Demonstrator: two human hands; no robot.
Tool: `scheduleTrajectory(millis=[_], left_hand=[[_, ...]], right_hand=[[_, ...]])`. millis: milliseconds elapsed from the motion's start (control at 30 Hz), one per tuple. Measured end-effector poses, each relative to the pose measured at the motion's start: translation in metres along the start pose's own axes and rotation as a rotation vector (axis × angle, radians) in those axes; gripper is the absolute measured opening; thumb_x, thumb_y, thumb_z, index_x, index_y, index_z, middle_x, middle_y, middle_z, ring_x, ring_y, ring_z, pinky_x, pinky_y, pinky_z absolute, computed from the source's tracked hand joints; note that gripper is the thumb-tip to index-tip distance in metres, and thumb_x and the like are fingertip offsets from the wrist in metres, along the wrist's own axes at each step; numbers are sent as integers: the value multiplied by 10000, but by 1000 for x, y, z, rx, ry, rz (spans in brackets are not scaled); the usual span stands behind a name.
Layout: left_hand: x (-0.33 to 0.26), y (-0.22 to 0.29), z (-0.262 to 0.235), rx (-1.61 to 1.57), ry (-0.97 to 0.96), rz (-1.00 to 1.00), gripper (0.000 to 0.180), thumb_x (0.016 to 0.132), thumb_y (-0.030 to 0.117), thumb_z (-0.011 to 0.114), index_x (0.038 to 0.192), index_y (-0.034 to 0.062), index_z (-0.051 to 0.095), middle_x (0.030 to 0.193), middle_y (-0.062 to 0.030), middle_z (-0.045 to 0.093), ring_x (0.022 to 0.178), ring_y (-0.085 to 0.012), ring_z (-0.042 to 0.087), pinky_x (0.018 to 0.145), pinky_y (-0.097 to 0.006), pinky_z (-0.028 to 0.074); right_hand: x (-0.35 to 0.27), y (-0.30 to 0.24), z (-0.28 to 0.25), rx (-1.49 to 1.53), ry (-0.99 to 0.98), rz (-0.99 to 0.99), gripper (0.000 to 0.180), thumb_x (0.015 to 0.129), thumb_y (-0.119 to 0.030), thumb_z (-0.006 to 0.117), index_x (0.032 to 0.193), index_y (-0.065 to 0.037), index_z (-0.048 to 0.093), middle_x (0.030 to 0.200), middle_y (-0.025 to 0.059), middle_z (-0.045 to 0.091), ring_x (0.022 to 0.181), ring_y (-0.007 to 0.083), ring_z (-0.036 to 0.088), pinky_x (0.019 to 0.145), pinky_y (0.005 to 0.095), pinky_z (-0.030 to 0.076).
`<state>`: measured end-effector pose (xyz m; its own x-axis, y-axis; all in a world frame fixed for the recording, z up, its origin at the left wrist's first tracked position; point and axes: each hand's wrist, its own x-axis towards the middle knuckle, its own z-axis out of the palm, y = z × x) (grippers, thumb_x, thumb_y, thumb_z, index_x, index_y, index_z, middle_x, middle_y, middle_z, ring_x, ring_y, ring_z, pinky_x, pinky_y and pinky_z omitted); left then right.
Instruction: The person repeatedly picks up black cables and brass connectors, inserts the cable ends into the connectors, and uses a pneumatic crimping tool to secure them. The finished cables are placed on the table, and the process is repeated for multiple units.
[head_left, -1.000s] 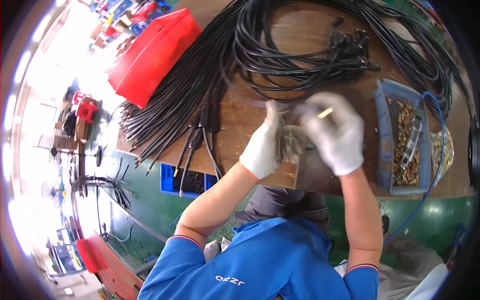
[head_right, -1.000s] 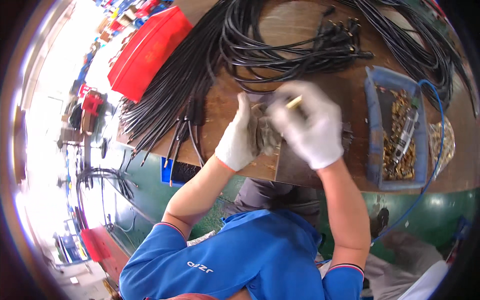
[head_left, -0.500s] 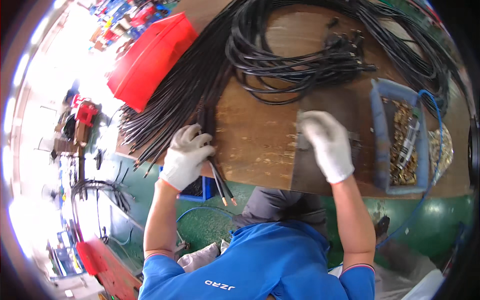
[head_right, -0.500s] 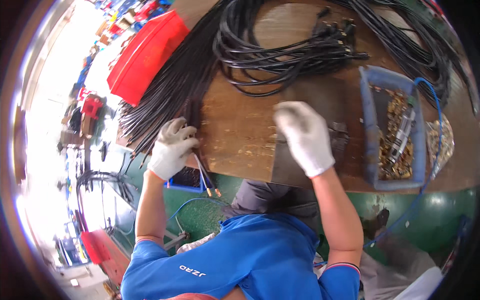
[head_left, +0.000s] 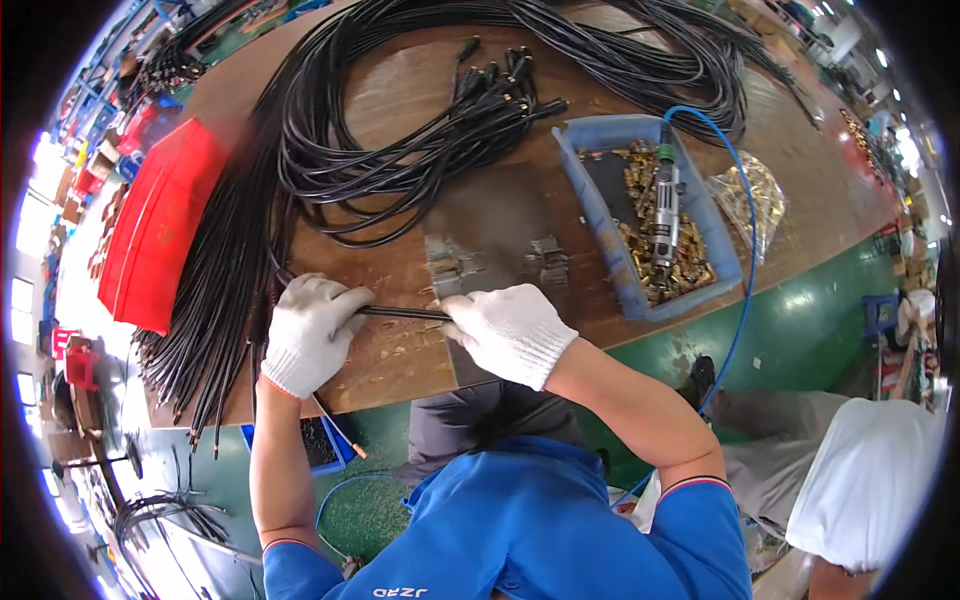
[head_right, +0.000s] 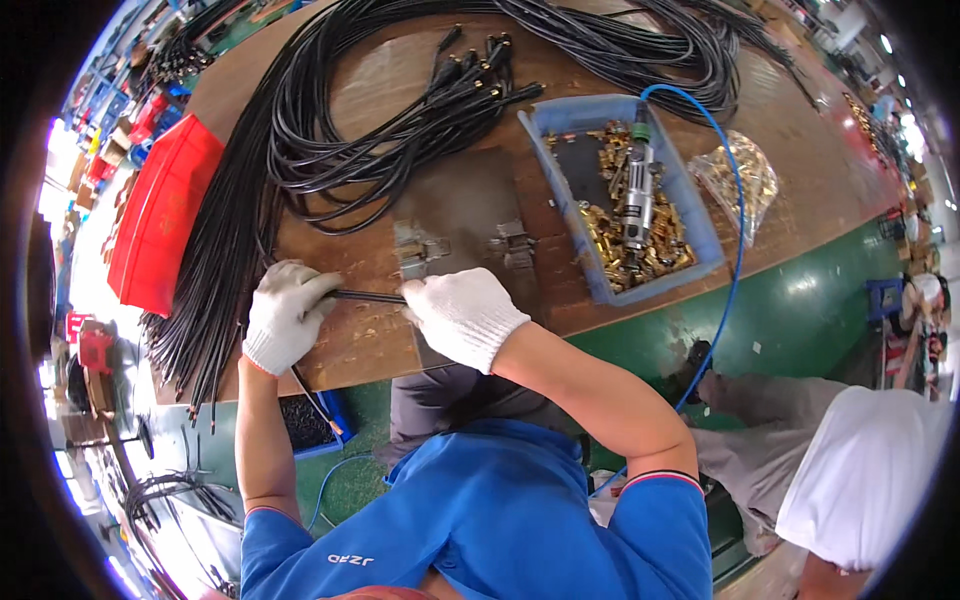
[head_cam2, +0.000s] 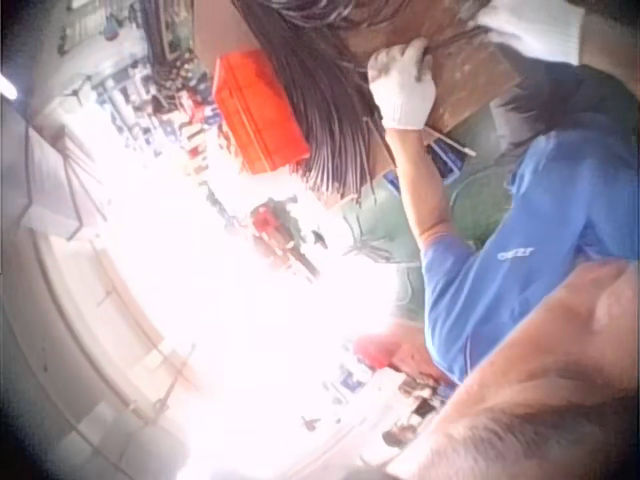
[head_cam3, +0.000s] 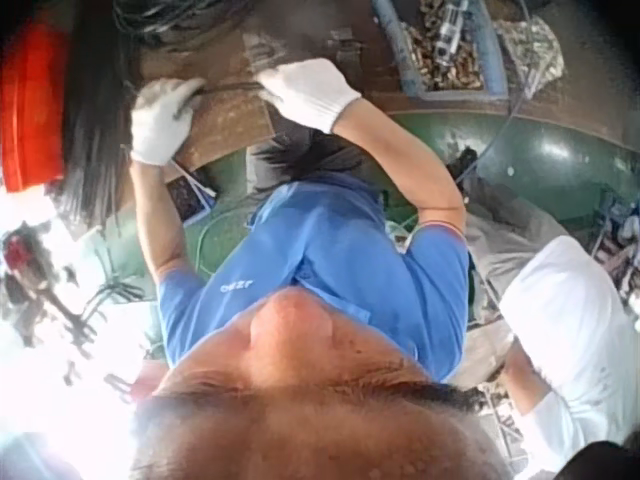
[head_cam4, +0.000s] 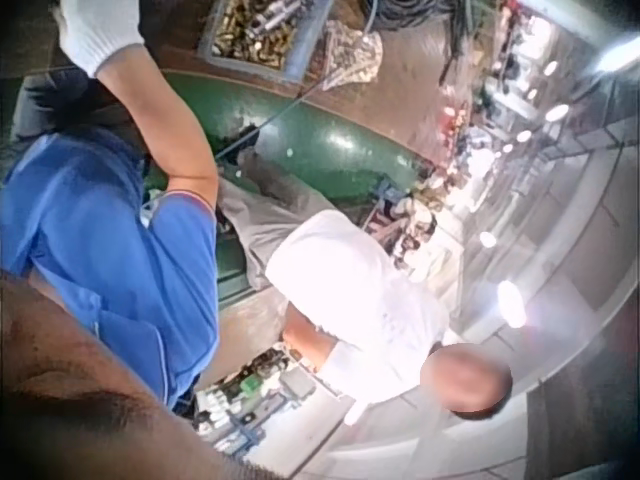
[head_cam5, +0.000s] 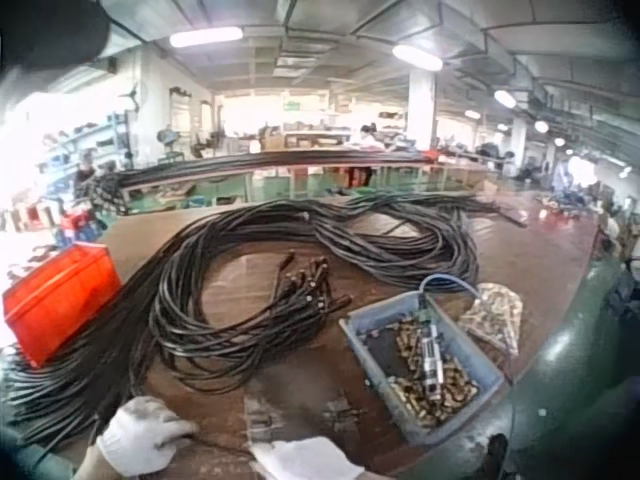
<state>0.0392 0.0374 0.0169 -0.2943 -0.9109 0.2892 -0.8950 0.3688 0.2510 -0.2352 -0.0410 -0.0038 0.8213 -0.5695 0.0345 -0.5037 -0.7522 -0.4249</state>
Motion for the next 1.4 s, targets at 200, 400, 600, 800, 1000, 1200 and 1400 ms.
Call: scheduleTrajectory(millis=[200, 400, 600, 800, 1000, 1200, 1400], left_hand=[[26, 28, 23, -181, -167, 78, 253, 855, 81, 761, 1103, 52, 725, 863, -155, 684, 851, -391, 700, 772, -487, 552], [21, 23, 22, -192, -134, -41, 177, 930, 99, 721, 1103, 64, 724, 876, -172, 695, 809, -401, 708, 725, -489, 562], [32, 31, 32, -163, -147, -89, 240, 986, 239, 717, 1203, 148, 761, 930, -165, 733, 819, -389, 728, 725, -482, 580], [31, 30, 37, -225, -110, -79, 198, 993, 189, 703, 1166, 97, 736, 982, -170, 721, 892, -397, 726, 770, -488, 580], [34, 38, 30, -205, -188, -98, 379, 968, 109, 680, 1331, 207, 724, 916, -153, 676, 839, -384, 709, 741, -490, 570], [31, 37, 35, -237, -89, -91, 448, 934, 50, 670, 1350, 205, 732, 869, -139, 664, 779, -358, 701, 715, -451, 576], [31, 36, 37, -296, 56, -146, 499, 934, -6, 647, 1396, 170, 717, 866, -141, 660, 781, -351, 698, 724, -426, 566]], right_hand=[[4, 7, 13, -218, 163, -139, 193, 979, -278, 664, 878, -123, 717, 725, 100, 756, 652, 278, 770, 559, 437, 575], [-4, 44, -48, -435, 1, -127, 190, 990, -307, 659, 887, -191, 769, 736, 52, 741, 675, 259, 764, 585, 427, 587], [14, 182, -119, -506, 125, 689, 308, 1017, -299, 604, 1217, -113, 746, 1122, 225, 785, 1058, 428, 755, 903, 553, 600], [43, 185, -112, -716, -263, 705, 267, 956, -121, 634, 1116, -44, 834, 1163, 211, 799, 1119, 370, 780, 931, 481, 635], [29, 198, -115, -585, 118, 658, 319, 925, -141, 697, 1210, -31, 790, 1142, 180, 806, 1049, 347, 789, 885, 464, 630], [-1, 115, -78, 1422, 535, 268, 219, 984, -58, 691, 1195, -19, 729, 995, 124, 777, 815, 222, 773, 670, 359, 646], [11, 54, 7, 1955, 429, 407, 178, 1055, -112, 695, 1213, -36, 726, 1044, 110, 782, 849, 196, 755, 721, 362, 635]])
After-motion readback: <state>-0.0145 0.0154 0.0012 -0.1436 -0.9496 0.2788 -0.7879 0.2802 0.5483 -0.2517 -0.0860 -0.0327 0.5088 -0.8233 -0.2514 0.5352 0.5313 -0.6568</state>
